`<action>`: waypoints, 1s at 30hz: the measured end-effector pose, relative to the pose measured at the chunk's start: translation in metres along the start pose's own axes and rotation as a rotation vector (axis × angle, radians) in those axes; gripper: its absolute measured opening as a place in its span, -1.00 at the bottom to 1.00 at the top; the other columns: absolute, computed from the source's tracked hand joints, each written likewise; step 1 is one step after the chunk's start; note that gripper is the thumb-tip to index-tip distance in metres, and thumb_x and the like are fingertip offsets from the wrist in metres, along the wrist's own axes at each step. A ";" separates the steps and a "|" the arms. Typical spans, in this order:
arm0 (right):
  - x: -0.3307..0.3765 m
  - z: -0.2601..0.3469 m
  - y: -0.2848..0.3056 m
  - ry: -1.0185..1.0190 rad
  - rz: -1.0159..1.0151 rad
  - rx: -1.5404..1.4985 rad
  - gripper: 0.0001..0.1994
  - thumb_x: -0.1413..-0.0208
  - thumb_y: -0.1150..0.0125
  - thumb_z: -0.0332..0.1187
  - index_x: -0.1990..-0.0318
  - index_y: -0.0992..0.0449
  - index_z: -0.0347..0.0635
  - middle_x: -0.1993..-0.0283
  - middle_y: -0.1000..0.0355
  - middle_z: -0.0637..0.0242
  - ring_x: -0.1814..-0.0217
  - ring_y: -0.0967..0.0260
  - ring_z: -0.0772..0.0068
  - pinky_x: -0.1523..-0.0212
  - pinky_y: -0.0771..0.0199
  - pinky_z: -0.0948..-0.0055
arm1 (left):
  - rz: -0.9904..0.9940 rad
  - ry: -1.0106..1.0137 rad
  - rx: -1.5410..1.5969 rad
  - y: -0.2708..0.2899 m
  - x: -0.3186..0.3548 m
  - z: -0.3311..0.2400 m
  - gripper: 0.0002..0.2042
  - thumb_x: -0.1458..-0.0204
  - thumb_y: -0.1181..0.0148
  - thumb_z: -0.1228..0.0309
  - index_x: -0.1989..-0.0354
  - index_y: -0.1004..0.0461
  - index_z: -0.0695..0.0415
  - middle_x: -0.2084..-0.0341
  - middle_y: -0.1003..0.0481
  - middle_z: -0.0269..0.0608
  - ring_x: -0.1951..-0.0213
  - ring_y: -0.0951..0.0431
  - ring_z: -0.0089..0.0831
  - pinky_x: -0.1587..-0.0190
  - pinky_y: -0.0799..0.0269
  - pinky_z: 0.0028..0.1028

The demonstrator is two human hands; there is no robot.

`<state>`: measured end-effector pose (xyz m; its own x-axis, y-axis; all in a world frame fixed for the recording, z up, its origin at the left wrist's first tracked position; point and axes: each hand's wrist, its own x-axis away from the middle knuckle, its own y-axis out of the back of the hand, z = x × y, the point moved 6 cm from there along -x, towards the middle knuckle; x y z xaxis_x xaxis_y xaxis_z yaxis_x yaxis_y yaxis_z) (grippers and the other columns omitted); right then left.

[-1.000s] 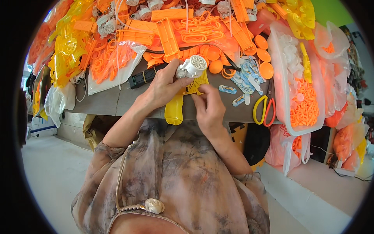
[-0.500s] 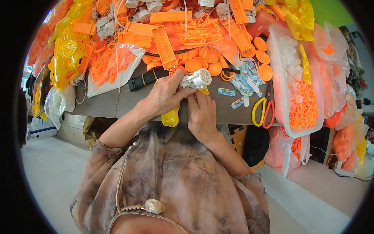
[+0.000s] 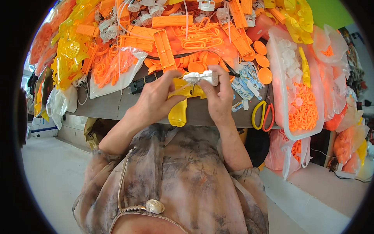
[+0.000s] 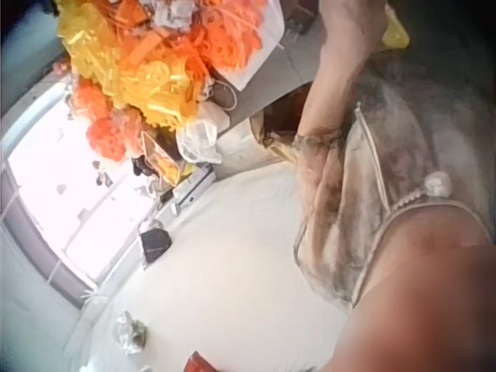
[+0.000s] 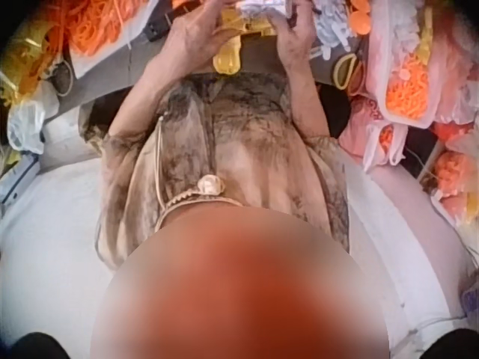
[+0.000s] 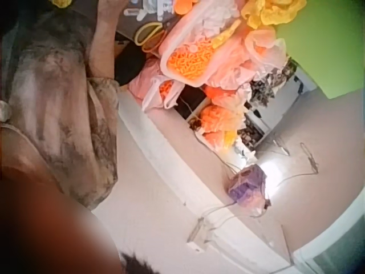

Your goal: Assembling a yellow plastic toy dart gun by installing internal mechanisms and fitting the outer casing.

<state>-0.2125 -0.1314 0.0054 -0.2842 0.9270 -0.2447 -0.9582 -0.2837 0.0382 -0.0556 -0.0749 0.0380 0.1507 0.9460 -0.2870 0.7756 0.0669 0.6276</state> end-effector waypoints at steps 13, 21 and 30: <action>-0.012 -0.022 0.010 -0.071 -0.021 -0.276 -0.67 -0.16 -0.09 -0.43 -0.07 -0.28 -0.25 0.12 -0.38 0.34 0.10 -0.37 0.53 0.11 -0.47 0.47 | -0.094 -0.381 -0.080 0.021 0.014 -0.022 -0.67 0.27 -0.12 0.64 0.22 -0.47 0.21 0.39 -0.47 -0.10 0.37 -0.49 -0.13 0.31 -0.45 -0.28; -0.007 -0.031 0.006 -0.103 -0.059 -0.402 -0.68 -0.17 -0.09 -0.39 -0.06 -0.29 -0.22 0.10 -0.40 0.31 0.11 -0.41 0.47 0.13 -0.51 0.38 | 0.084 -0.536 -0.673 0.039 -0.045 0.019 -0.64 0.25 -0.14 0.61 0.19 -0.47 0.05 -0.05 -0.32 -0.11 -0.13 -0.26 -0.13 -0.13 -0.13 -0.11; 0.004 -0.027 0.002 -0.180 -0.083 -0.579 -0.71 -0.19 -0.04 -0.38 -0.04 -0.27 -0.21 0.11 -0.40 0.27 0.10 -0.42 0.36 0.14 -0.51 0.30 | 0.251 -0.532 -0.682 0.042 -0.039 -0.015 -0.76 0.15 -0.10 0.48 0.28 -0.34 0.28 0.31 -0.46 -0.11 0.19 -0.48 -0.22 0.04 -0.33 -0.22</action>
<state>-0.2147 -0.1353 -0.0217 -0.2595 0.9642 -0.0546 -0.8178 -0.2494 -0.5187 -0.0380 -0.1038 0.0865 0.6620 0.6975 -0.2742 0.1746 0.2122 0.9615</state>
